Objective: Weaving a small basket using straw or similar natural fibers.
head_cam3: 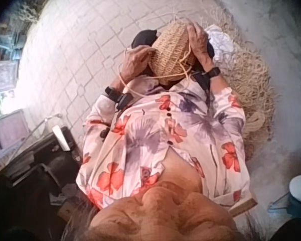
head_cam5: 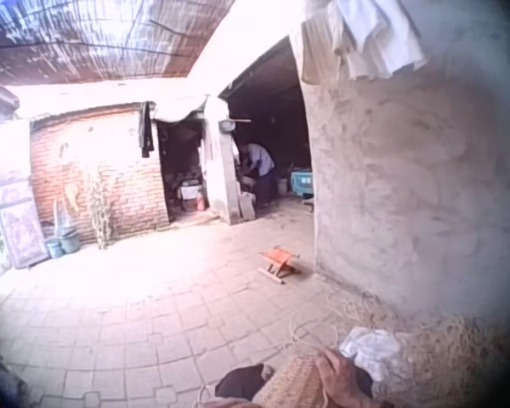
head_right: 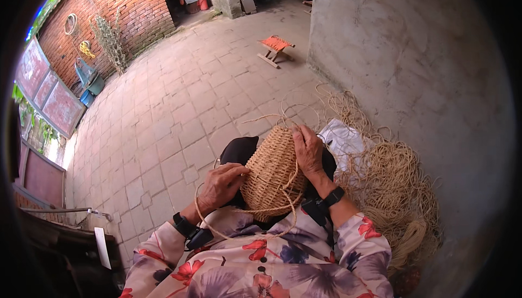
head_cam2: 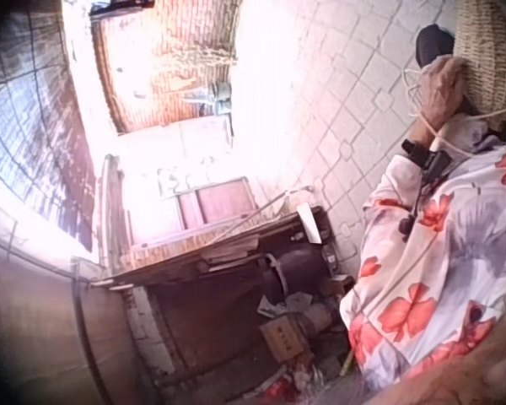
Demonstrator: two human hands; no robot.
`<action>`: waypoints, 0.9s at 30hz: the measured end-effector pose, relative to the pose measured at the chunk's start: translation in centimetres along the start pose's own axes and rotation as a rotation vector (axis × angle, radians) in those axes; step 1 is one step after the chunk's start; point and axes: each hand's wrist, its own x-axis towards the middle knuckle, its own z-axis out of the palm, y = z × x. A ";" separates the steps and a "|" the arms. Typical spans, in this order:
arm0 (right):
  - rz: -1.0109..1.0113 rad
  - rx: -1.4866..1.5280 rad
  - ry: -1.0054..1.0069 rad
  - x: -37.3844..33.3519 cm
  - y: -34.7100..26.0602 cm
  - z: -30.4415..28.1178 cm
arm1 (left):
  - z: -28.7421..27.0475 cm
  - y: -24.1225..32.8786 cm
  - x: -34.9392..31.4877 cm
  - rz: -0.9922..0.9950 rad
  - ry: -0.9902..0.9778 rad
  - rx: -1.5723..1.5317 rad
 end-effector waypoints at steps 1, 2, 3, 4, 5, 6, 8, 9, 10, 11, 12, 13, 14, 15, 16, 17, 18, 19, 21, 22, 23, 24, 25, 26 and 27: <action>-0.001 0.001 -0.001 0.0 0.1 0.1 | 0.2 -0.3 0.0 0.022 -0.005 0.028; 0.053 0.043 -0.004 0.0 0.0 0.1 | 0.3 -0.3 0.0 0.044 -0.013 0.051; 0.108 0.084 -0.006 -0.1 -0.1 0.1 | 0.4 -0.3 0.1 0.044 -0.016 0.047; 0.112 0.081 -0.006 0.0 -0.2 -0.1 | 0.3 -0.4 0.4 0.067 -0.037 0.074; 0.147 0.062 -0.020 0.1 -0.4 -0.3 | 0.1 -0.4 0.6 0.088 -0.059 0.105; 0.182 0.042 -0.034 0.1 -0.5 -0.4 | 0.1 -0.9 0.4 0.088 -0.062 0.104; 0.188 0.062 -0.021 -0.1 -0.2 -0.2 | 0.4 -3.4 -0.2 -0.016 0.019 0.219; 0.189 0.081 -0.005 -0.1 -0.1 -0.2 | 0.0 -6.3 -0.9 -0.029 0.071 0.270; 0.188 0.083 -0.004 -0.1 -0.1 -0.1 | -1.5 -10.3 -2.2 -0.118 0.056 0.432; 0.188 0.094 -0.006 -0.1 -0.2 0.0 | -3.5 -13.5 -3.7 -0.170 0.095 0.442; 0.187 0.101 -0.004 0.0 -0.2 0.1 | -5.3 -16.7 -5.6 -0.278 0.076 0.556; 0.190 0.102 0.001 0.0 -0.2 0.1 | -7.7 -18.6 -6.9 -0.320 0.079 0.620; 0.181 0.105 0.009 -0.1 0.0 0.1 | -9.8 -19.7 -7.9 -0.438 0.070 0.698; 0.169 0.107 0.015 -0.1 0.1 0.0 | -11.4 -20.4 -8.6 -0.596 0.017 0.802; 0.165 0.115 0.012 -0.2 0.3 0.2 | -12.1 -20.8 -9.7 -0.658 -0.016 0.835; 0.096 0.100 0.038 -0.2 0.5 0.4 | -12.4 -21.1 -10.1 -0.715 -0.050 0.864; 0.032 0.080 0.068 -0.2 0.9 0.5 | -11.0 -19.9 -9.1 -0.548 0.047 0.695; 0.036 0.076 0.068 -0.1 0.6 0.3 | -8.4 -17.3 -7.6 -0.385 0.137 0.521; 0.222 0.117 -0.023 0.2 -0.9 -0.2 | -3.8 -11.5 -4.8 -0.444 0.089 0.146; 0.226 0.110 -0.023 0.0 -0.7 -0.3 | -2.3 -7.1 -2.5 -0.374 0.036 0.035; 0.219 0.104 -0.014 -0.1 -0.5 -0.4 | -1.2 -3.7 -0.8 -0.301 -0.013 -0.076; 0.202 0.109 -0.013 0.0 -0.6 -0.3 | -0.4 -2.7 -0.6 -0.184 -0.026 -0.036; 0.197 0.111 -0.016 0.1 -0.6 -0.2 | 0.2 -2.0 -0.5 -0.065 -0.041 0.003; 0.176 0.117 -0.013 0.0 -0.5 0.0 | 0.4 -1.5 -0.6 -0.053 -0.065 0.053; 0.157 0.124 -0.008 -0.1 -0.4 0.1 | 0.4 -1.5 -0.5 -0.052 -0.063 0.053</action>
